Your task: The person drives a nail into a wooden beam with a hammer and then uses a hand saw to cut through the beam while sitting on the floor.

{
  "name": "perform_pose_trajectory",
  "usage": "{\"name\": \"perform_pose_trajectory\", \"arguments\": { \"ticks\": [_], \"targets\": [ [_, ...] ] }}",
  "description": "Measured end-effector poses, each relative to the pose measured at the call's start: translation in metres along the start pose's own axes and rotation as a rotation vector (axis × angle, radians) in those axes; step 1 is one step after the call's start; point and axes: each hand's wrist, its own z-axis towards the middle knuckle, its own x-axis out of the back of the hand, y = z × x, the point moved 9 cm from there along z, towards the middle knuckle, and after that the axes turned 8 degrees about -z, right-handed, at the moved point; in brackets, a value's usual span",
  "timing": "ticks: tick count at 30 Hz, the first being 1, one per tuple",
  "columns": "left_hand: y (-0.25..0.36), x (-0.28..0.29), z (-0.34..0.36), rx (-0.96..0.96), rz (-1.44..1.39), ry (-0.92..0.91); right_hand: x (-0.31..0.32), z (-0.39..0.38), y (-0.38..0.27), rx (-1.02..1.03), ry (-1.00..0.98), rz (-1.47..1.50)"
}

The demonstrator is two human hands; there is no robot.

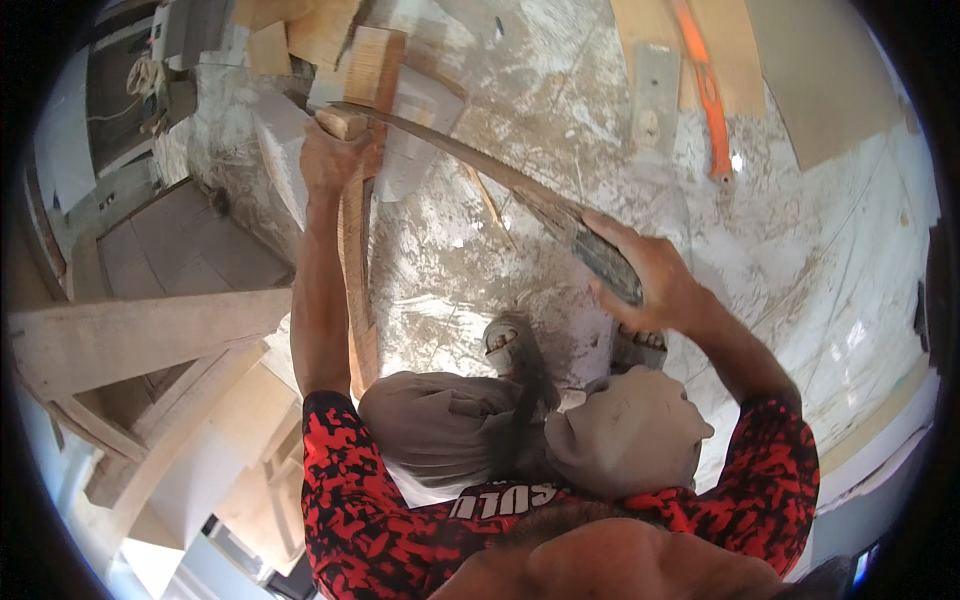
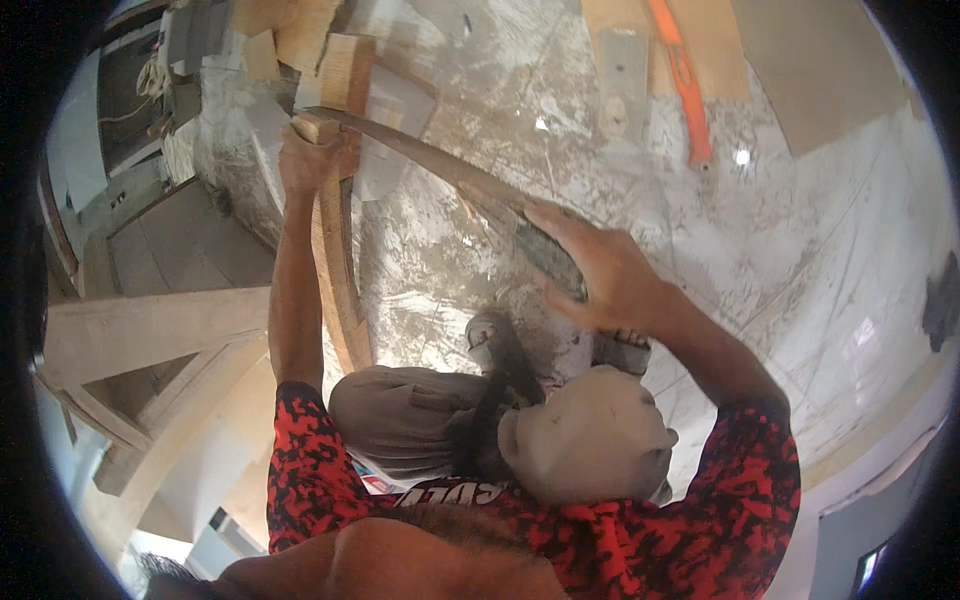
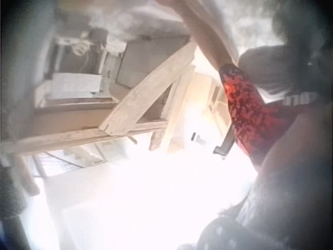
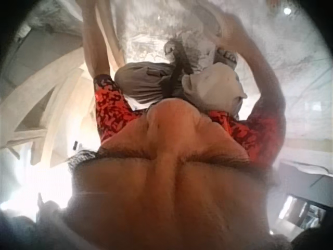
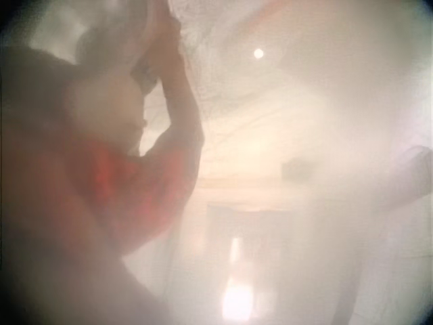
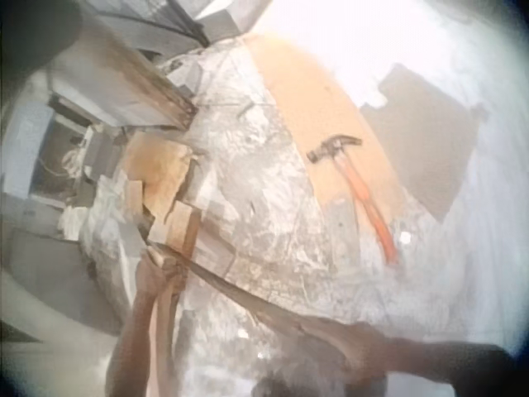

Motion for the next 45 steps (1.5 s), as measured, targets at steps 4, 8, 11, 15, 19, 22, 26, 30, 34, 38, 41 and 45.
{"name": "perform_pose_trajectory", "arguments": {
  "ticks": [4,8,11,15,19,22,26,30,34,38,41,45],
  "targets": [
    [0.009,0.005,-0.01,-0.005,-0.084,-0.004,0.025,0.006,-0.048,0.059,-0.06,-0.032],
    [0.004,0.003,-0.011,-0.018,-0.081,-0.052,0.037,0.029,-0.084,-0.052,-0.138,-0.08],
    [0.007,0.015,-0.017,0.035,-0.11,-0.081,0.046,0.037,-0.105,-0.13,-0.161,-0.15],
    [0.011,0.017,-0.022,0.0,-0.225,-0.058,0.045,0.034,-0.115,-0.201,-0.106,-0.218],
    [0.002,0.01,-0.005,-0.262,-0.386,-0.081,0.053,0.026,-0.107,-0.199,-0.032,-0.34],
    [-0.004,0.046,-0.012,-0.446,-0.362,0.002,0.048,0.024,-0.114,-0.203,-0.052,-0.385],
    [-0.06,0.048,0.01,-0.4,-0.059,0.192,0.04,0.033,-0.132,-0.243,-0.064,-0.393],
    [-0.06,0.041,0.001,-0.419,-0.096,0.03,0.041,0.029,-0.139,-0.367,-0.035,-0.399],
    [-0.092,0.03,-0.038,-0.501,-0.183,0.134,0.031,0.025,-0.15,-0.392,-0.006,-0.387],
    [-0.136,0.019,-0.061,-0.505,-0.172,0.078,0.026,0.021,-0.144,-0.376,0.008,-0.391],
    [-0.164,0.012,-0.073,-0.55,-0.235,0.113,0.021,0.023,-0.147,-0.416,-0.022,-0.37],
    [-0.167,0.017,-0.071,-0.468,-0.357,0.092,0.025,0.019,-0.14,-0.416,0.023,-0.413]
  ]
}}
